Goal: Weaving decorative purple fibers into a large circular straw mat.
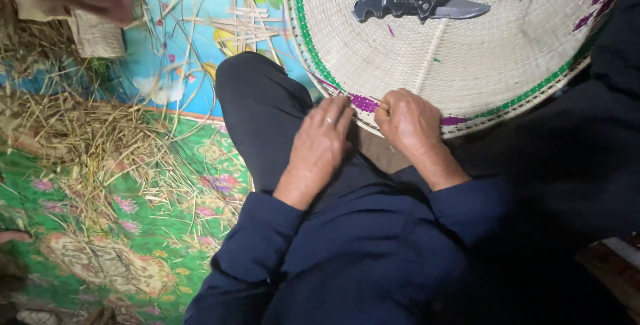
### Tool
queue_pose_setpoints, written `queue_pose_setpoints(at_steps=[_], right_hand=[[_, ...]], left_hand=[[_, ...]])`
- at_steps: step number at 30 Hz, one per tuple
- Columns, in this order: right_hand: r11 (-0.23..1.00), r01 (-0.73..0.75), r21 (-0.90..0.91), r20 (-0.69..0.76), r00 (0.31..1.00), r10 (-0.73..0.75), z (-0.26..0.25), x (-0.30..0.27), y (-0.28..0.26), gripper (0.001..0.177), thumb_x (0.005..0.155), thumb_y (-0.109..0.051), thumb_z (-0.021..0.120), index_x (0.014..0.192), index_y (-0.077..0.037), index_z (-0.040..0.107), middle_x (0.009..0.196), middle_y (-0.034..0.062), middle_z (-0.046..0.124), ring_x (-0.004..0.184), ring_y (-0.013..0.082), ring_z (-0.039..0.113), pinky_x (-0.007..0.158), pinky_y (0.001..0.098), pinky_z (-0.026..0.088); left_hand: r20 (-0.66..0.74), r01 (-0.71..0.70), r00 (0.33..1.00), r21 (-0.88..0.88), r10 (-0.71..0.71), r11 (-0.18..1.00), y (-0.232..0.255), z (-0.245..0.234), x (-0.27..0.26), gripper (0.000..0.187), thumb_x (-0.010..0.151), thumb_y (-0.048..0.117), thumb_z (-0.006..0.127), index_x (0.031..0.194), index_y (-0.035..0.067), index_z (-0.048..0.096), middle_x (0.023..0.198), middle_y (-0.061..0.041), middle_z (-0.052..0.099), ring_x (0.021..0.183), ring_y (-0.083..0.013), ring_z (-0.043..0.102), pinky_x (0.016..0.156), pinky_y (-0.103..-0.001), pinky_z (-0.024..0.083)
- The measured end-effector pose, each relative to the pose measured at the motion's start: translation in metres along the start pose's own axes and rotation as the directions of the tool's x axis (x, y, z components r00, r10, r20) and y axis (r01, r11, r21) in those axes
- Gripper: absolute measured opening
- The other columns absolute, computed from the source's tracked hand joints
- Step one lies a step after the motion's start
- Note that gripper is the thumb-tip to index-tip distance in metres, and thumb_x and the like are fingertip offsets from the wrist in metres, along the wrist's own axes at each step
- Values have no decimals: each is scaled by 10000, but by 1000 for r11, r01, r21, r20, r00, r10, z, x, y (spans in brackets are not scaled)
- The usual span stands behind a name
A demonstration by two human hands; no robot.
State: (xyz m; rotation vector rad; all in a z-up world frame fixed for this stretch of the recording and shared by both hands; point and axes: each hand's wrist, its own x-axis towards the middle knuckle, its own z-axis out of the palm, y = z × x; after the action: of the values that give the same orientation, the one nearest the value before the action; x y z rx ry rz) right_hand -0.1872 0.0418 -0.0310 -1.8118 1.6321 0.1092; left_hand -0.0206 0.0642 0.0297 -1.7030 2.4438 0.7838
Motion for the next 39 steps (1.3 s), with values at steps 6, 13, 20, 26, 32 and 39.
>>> queue_pose_setpoints(at_steps=[6, 13, 20, 26, 32, 39], right_hand=[[984, -46, -175, 26, 998, 51, -4, -8, 10, 210, 756, -261, 455, 683, -83, 540, 705, 99, 534, 726, 319, 581, 603, 459, 467], [942, 29, -334, 79, 997, -2, -28, -27, 30, 212, 787, -267, 474, 709, -85, 549, 715, 79, 531, 708, 281, 595, 579, 431, 479], [792, 233, -564, -66, 943, -325, -53, -29, 6, 109, 745, -199, 466, 651, -154, 493, 665, 3, 463, 662, 185, 557, 493, 281, 441], [973, 104, -206, 130, 988, -78, -13, 0, 2, 252, 801, -332, 405, 747, -123, 536, 744, 52, 485, 762, 274, 540, 626, 445, 463], [996, 29, -84, 207, 978, -11, -22, -1, -17, 286, 801, -283, 384, 748, -86, 585, 726, 116, 549, 768, 342, 563, 632, 474, 444], [993, -17, -119, 300, 953, 53, -25, 2, -12, 319, 798, -357, 384, 795, -127, 605, 817, 132, 581, 872, 345, 555, 700, 477, 447]], left_hand=[[195, 79, 977, 73, -92, 994, 9, 15, -4, 744, 707, 319, 620, 1288, 20, 263, 1358, -166, 172, 1250, -325, 175, 1051, -380, 159], [153, 43, 985, 207, -75, 977, 9, 23, -8, 728, 723, 370, 585, 1282, 29, 268, 1349, -160, 199, 1259, -324, 133, 1023, -404, 149], [216, 47, 973, 155, -80, 987, 11, 22, -14, 785, 704, 406, 590, 1296, 28, 238, 1373, -151, 169, 1272, -310, 112, 1043, -412, 85], [66, -51, 996, -11, 52, 999, 3, 9, -25, 345, 783, 277, 495, 1094, 130, 468, 1172, -59, 427, 1160, -222, 340, 1010, -398, 176], [-142, 96, 986, 27, -92, 995, -22, -15, -22, 280, 758, 184, 534, 1034, 140, 533, 1042, -64, 540, 1075, -241, 446, 977, -449, 207], [-128, 150, 978, -120, -165, 981, -32, 1, -16, 410, 782, 207, 548, 1167, 131, 426, 1111, -64, 504, 1078, -200, 457, 987, -403, 223]])
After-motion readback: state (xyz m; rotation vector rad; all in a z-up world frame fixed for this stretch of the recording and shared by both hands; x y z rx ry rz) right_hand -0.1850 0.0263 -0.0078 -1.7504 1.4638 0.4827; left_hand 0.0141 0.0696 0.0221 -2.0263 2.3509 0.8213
